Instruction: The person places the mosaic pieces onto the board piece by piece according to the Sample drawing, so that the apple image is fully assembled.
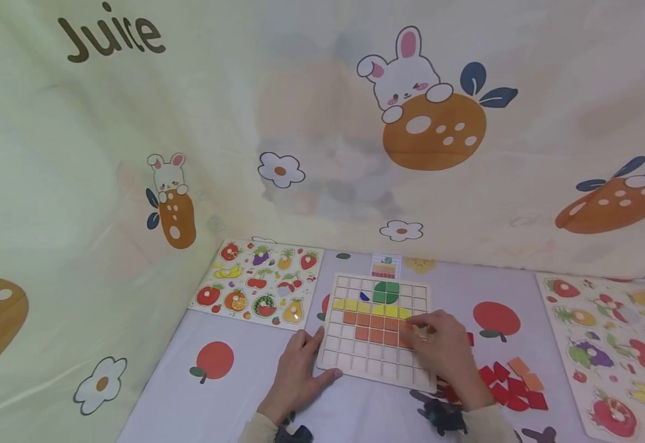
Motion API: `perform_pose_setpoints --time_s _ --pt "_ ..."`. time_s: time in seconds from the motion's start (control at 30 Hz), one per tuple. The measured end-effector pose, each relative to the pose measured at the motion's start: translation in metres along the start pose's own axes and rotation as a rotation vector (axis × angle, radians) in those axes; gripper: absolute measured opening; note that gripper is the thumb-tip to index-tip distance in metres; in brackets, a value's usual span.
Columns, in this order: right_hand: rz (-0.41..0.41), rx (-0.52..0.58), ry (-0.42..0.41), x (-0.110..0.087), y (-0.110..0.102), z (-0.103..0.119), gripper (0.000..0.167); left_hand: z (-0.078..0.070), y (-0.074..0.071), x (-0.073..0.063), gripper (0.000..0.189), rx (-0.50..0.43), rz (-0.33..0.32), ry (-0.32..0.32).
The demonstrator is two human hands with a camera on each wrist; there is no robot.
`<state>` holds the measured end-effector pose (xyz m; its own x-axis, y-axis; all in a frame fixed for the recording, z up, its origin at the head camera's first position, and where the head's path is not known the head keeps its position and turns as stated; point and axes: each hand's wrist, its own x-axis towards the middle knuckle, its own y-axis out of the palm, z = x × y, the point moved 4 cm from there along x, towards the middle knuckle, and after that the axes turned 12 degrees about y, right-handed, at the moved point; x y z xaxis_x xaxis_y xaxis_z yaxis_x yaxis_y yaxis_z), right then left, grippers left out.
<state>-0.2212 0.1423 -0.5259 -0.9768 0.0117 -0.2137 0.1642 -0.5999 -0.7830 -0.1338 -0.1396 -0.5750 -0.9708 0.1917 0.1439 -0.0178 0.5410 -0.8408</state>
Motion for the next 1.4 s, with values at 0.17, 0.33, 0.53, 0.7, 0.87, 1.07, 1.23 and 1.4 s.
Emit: perform_pose_setpoints --time_s 0.17,0.33,0.53,0.7,0.87,1.07,1.23,1.4 --pt "0.004 -0.109 0.068 -0.008 -0.041 -0.052 0.062 0.0 -0.003 -0.001 0.092 -0.008 -0.003 -0.013" --pt "0.011 -0.202 0.112 -0.012 -0.054 -0.089 0.084 0.002 -0.005 -0.002 0.092 -0.003 -0.007 -0.029" --pt "0.018 -0.21 0.126 -0.02 -0.045 -0.102 0.08 0.003 -0.003 -0.002 0.092 -0.022 -0.004 -0.038" --pt "0.034 -0.177 0.135 -0.025 -0.04 -0.097 0.071 0.002 -0.002 -0.002 0.093 -0.032 0.001 -0.04" --pt "0.045 -0.18 0.154 -0.028 -0.037 -0.093 0.065 0.001 -0.002 -0.001 0.092 -0.025 -0.001 -0.024" --pt "0.039 -0.144 0.194 -0.03 -0.034 -0.096 0.066 0.001 0.002 -0.001 0.093 -0.029 0.002 -0.013" --pt "0.073 -0.053 0.206 -0.029 -0.036 -0.095 0.063 0.001 0.003 0.0 0.092 -0.028 0.002 -0.015" --pt "0.043 0.025 0.108 -0.029 -0.043 -0.077 0.059 0.0 0.002 0.0 0.092 -0.029 0.006 -0.023"
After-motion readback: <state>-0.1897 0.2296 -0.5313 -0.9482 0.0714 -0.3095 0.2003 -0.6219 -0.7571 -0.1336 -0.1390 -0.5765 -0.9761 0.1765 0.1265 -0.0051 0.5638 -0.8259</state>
